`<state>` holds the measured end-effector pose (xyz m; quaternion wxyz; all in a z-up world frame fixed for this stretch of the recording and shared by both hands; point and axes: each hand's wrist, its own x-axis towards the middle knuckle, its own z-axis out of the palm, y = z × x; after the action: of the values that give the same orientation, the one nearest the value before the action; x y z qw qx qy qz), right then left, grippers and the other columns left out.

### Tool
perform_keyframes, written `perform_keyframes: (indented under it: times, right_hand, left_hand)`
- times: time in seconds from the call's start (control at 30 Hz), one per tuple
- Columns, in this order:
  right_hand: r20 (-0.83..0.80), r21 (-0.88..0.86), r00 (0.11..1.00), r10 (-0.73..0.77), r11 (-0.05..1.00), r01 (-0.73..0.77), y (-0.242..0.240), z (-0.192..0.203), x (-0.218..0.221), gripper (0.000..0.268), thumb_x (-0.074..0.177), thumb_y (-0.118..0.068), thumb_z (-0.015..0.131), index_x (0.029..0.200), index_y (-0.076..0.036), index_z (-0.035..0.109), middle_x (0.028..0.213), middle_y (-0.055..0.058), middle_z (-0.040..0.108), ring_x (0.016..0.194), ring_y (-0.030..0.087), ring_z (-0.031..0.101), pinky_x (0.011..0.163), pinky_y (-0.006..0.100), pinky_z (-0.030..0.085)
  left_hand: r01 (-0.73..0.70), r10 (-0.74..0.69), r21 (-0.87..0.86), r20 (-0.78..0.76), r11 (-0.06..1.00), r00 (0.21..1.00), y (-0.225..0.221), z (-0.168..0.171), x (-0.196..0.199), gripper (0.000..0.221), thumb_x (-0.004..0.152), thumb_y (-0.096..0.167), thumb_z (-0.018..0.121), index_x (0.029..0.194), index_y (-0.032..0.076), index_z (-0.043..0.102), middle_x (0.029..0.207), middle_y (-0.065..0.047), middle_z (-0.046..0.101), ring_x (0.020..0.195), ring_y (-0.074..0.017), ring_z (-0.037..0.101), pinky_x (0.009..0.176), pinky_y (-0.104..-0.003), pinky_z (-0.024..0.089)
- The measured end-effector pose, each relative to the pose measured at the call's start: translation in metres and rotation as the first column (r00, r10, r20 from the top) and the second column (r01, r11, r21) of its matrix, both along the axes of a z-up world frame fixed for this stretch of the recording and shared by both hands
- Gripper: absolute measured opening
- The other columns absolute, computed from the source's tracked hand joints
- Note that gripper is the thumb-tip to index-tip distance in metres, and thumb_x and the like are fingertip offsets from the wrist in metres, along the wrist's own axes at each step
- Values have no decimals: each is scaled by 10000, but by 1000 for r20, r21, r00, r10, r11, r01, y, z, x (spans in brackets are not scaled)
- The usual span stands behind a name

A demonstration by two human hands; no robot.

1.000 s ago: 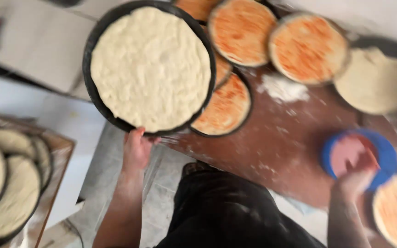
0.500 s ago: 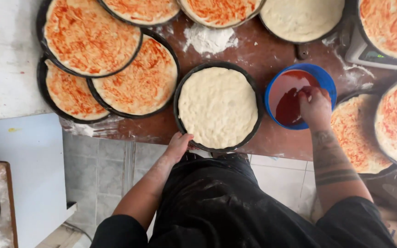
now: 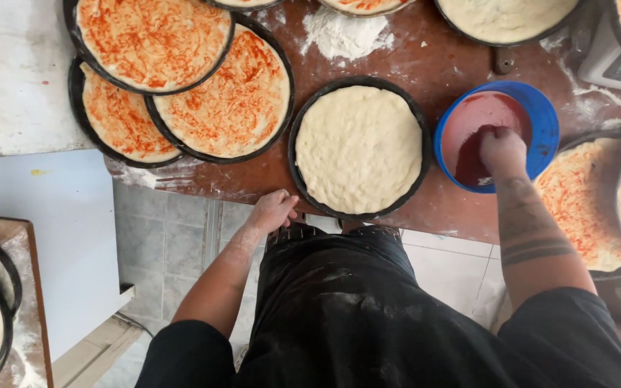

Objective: Spreading tomato sauce onto pizza dough bases in pans at a high rate of speed

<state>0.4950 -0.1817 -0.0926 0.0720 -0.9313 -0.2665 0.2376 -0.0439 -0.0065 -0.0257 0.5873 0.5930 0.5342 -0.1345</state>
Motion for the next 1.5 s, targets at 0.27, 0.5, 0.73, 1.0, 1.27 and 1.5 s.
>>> perform_keyframes:
  times: [0.27,0.5,0.73,1.0,1.27,1.5]
  right_hand:
    - [-718,161,508,-477,596,787,18,169,-105,163,978,-268,606,841,-184,577,681,-30,469,591,81,469,451,256,401]
    - [-625,5,768,-138,984,181,64,82,-218,253,922,-324,569,948,-104,690,733,73,609,605,193,565,502,289,454]
    - [-180,71,928,327,945,-320,168,49,-231,388,1013,-397,511,1130,-95,724,970,268,732,992,507,686,866,585,554]
    - [-77,-95,797,599,791,-604,104,26,-262,337,909,-418,559,981,-126,711,868,186,733,871,429,744,763,532,618]
    - [396,-259,479,783,596,-760,85,71,-258,162,960,-235,534,917,-167,675,738,52,581,695,271,724,531,376,600]
    - [565,331,391,727,235,-914,121,78,-306,752,1057,-598,350,1532,-29,481,1575,244,472,1484,397,412,1210,552,282]
  left_hand:
    - [-95,113,96,-205,991,972,-12,47,-78,325,958,367,481,900,87,635,848,-54,788,858,-227,724,806,-390,485]
    - [-264,275,79,-298,961,914,-34,-21,-176,352,887,461,588,922,135,715,798,-45,785,631,-232,737,682,-348,564]
    - [-352,356,69,-302,933,884,-34,-66,-223,316,889,426,603,983,153,729,832,-37,785,637,-218,732,651,-323,550]
    - [-451,456,79,-250,889,854,-35,-60,-252,345,878,375,586,984,76,721,841,-114,773,588,-232,702,610,-345,520]
    - [-442,447,81,-250,893,859,-29,-48,-250,345,867,377,608,996,80,728,862,-122,779,607,-245,722,643,-340,524]
    - [-455,457,74,-274,887,846,-23,-30,-232,359,901,379,594,1031,69,720,911,-136,774,648,-255,718,651,-349,518]
